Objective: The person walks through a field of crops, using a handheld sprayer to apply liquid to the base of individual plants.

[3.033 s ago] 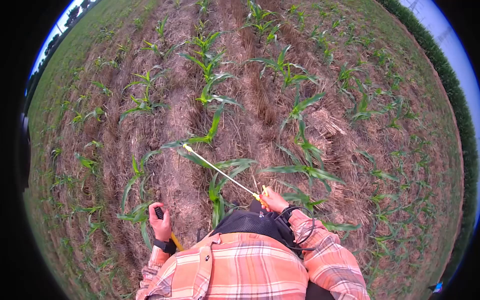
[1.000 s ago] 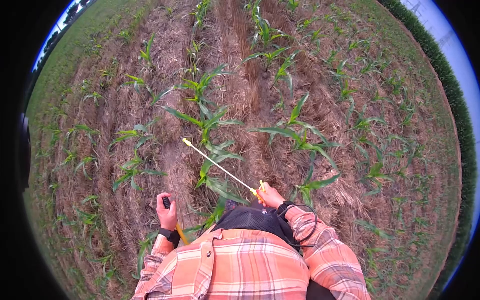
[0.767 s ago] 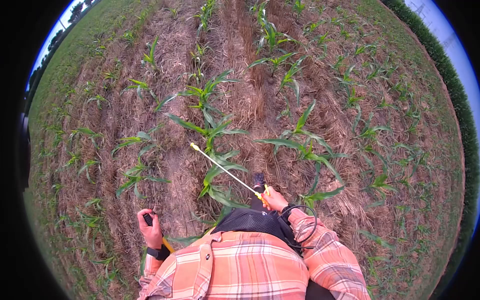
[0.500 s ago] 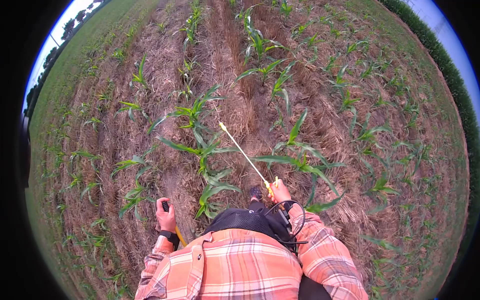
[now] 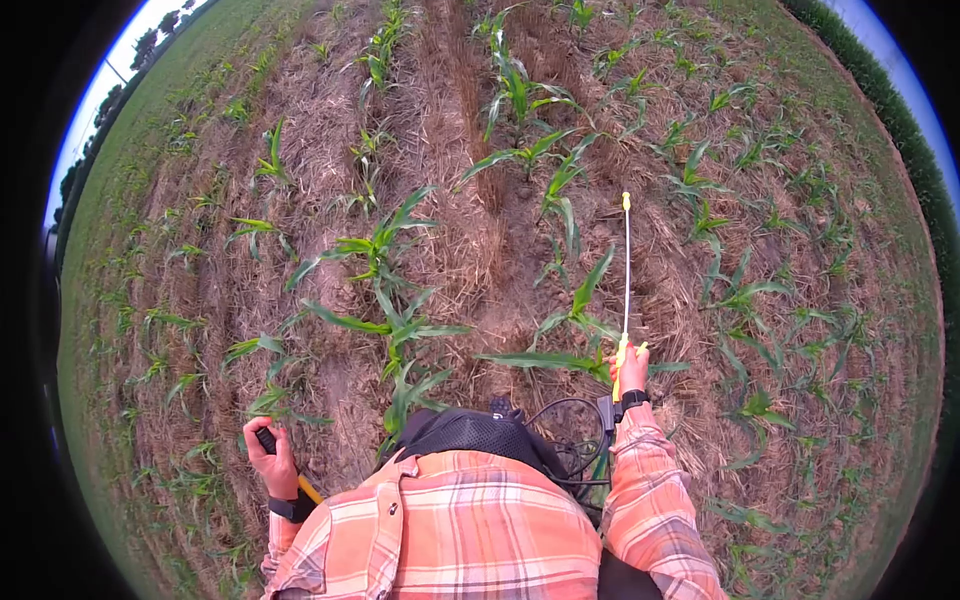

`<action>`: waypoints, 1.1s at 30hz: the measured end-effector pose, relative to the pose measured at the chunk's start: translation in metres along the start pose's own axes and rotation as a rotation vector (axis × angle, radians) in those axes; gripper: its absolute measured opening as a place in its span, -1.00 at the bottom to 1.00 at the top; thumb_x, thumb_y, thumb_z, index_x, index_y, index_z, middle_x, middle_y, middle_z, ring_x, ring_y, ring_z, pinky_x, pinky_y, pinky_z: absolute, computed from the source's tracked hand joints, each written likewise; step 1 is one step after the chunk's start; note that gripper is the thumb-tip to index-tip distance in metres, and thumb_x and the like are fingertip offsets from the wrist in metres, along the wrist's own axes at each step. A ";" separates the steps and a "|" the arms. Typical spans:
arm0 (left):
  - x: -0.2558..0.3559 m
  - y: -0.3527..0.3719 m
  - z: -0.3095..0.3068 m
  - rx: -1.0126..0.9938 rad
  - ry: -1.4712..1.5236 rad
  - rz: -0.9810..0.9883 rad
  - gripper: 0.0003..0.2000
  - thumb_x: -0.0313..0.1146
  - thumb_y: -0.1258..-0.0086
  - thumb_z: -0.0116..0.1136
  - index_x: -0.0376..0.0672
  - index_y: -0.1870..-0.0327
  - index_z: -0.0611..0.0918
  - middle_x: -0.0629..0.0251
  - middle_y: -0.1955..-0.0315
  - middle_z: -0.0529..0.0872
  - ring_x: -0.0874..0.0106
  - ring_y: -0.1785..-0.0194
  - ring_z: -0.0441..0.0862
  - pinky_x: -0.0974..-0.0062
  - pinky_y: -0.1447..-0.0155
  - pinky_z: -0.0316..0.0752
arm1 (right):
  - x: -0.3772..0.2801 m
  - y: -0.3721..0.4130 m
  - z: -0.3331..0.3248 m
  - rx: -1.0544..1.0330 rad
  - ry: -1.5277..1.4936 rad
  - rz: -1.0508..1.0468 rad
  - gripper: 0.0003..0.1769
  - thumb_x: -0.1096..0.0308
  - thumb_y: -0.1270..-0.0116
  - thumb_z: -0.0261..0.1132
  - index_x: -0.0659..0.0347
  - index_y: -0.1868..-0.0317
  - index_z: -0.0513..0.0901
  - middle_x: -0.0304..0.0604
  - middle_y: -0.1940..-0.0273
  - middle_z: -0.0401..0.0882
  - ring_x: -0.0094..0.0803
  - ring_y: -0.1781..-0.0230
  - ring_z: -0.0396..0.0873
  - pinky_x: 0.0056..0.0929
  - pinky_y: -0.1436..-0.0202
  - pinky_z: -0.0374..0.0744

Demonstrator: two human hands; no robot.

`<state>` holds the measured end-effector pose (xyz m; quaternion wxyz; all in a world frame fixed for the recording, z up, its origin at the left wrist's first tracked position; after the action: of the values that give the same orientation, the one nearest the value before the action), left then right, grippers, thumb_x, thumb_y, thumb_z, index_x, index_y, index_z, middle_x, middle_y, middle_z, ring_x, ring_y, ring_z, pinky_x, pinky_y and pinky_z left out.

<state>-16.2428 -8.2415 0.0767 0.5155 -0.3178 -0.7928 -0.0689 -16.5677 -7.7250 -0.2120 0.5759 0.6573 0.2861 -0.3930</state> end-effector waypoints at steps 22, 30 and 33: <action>-0.138 -0.185 0.112 -0.098 -0.088 -0.176 -0.82 -0.52 -0.02 0.01 -0.13 0.32 0.41 0.42 0.72 0.27 0.60 0.65 0.24 0.59 0.55 0.18 | -0.018 0.042 0.342 -0.818 0.645 0.140 -0.81 0.25 -0.25 0.00 0.18 0.29 0.23 -0.19 0.57 0.44 -0.59 0.69 0.41 -0.67 0.75 0.32; -0.085 -0.234 0.054 0.033 0.107 -0.134 -0.82 -0.62 -0.07 -0.04 -0.16 0.32 0.36 0.50 0.60 0.28 0.70 0.55 0.20 0.74 0.46 0.14 | -0.026 0.026 0.411 -1.004 0.712 0.139 -0.79 0.23 -0.24 0.03 0.18 0.28 0.26 -0.26 0.57 0.42 -0.58 0.70 0.40 -0.63 0.72 0.35; -0.110 -0.259 0.091 0.033 -0.043 -0.142 -0.83 -0.61 -0.07 -0.05 -0.15 0.32 0.38 0.48 0.60 0.28 0.69 0.55 0.20 0.72 0.47 0.12 | -0.031 -0.012 0.424 -1.005 0.577 0.158 -0.79 0.25 -0.24 0.03 0.19 0.28 0.26 -0.22 0.54 0.45 -0.56 0.72 0.40 -0.59 0.73 0.35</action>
<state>-16.4328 -8.4540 -0.0031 0.4972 -0.2534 -0.8254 -0.0854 -16.6737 -8.1372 -0.2037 0.7432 0.4035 0.5329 0.0299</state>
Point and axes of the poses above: each hand's wrist, its own y-axis away from the middle knuckle, its own z-axis out of the palm, x = y × z, the point moved 8 cm from there along -y, towards the middle knuckle
